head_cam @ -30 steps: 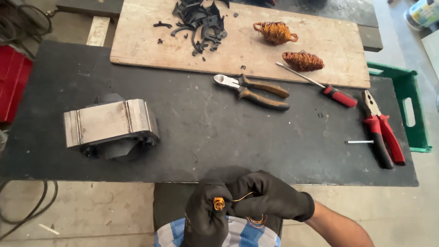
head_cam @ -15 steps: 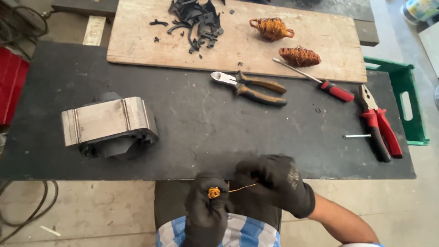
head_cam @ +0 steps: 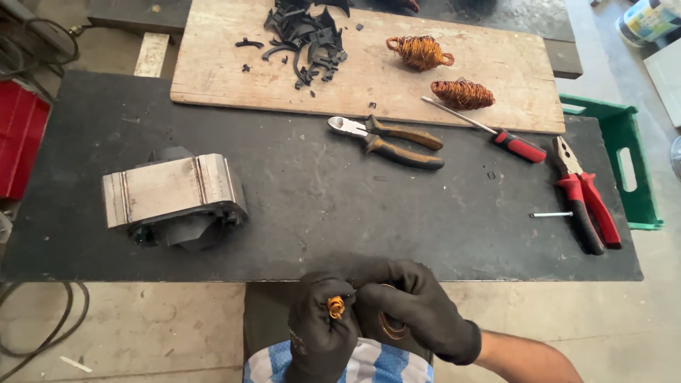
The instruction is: Disassembling electronic motor components to salvage copper coils using pliers and wire cutters.
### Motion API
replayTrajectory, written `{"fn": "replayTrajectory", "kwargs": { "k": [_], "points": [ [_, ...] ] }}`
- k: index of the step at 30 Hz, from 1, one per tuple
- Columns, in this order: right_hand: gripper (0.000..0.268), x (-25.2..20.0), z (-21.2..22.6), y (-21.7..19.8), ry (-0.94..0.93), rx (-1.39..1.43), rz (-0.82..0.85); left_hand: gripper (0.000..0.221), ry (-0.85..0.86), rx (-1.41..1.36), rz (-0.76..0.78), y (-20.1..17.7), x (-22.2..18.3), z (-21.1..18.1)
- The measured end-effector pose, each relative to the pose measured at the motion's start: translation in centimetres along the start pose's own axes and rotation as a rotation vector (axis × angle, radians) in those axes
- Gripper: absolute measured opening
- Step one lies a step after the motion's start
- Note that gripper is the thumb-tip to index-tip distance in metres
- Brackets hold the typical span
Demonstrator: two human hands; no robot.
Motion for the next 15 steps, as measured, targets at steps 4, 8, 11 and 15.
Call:
{"fn": "replayTrajectory", "kwargs": {
  "k": [4, 8, 11, 15],
  "points": [
    [0.004, -0.1, -1.5, -0.5, -0.182, 0.111, -0.024, 0.023, 0.002, -0.083, 0.017, -0.5, 1.6, -1.4],
    [0.011, -0.6, 0.0, 0.5, -0.177, 0.067, -0.028, 0.013, -0.181, -0.150, 0.067, -0.6, 2.1, -0.6],
    [0.004, -0.4, -0.3, -0.2, -0.080, -0.013, -0.113, 0.016, -0.274, -0.172, 0.142, -0.5, 2.4, -0.2],
    [0.007, 0.0, -0.3, -1.1, -0.042, -0.126, -0.173, 0.024, -0.468, -0.367, 0.325, 0.6, 1.8, 0.9]
  ]
}}
Point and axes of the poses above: each hand's wrist, its own x-axis towards the middle knuckle, its own y-axis out of the palm, z = x × y, the point moved 8 cm from there along x, towards the middle knuckle, and after that the axes turned 2 degrees about x, right-handed, at the moved point
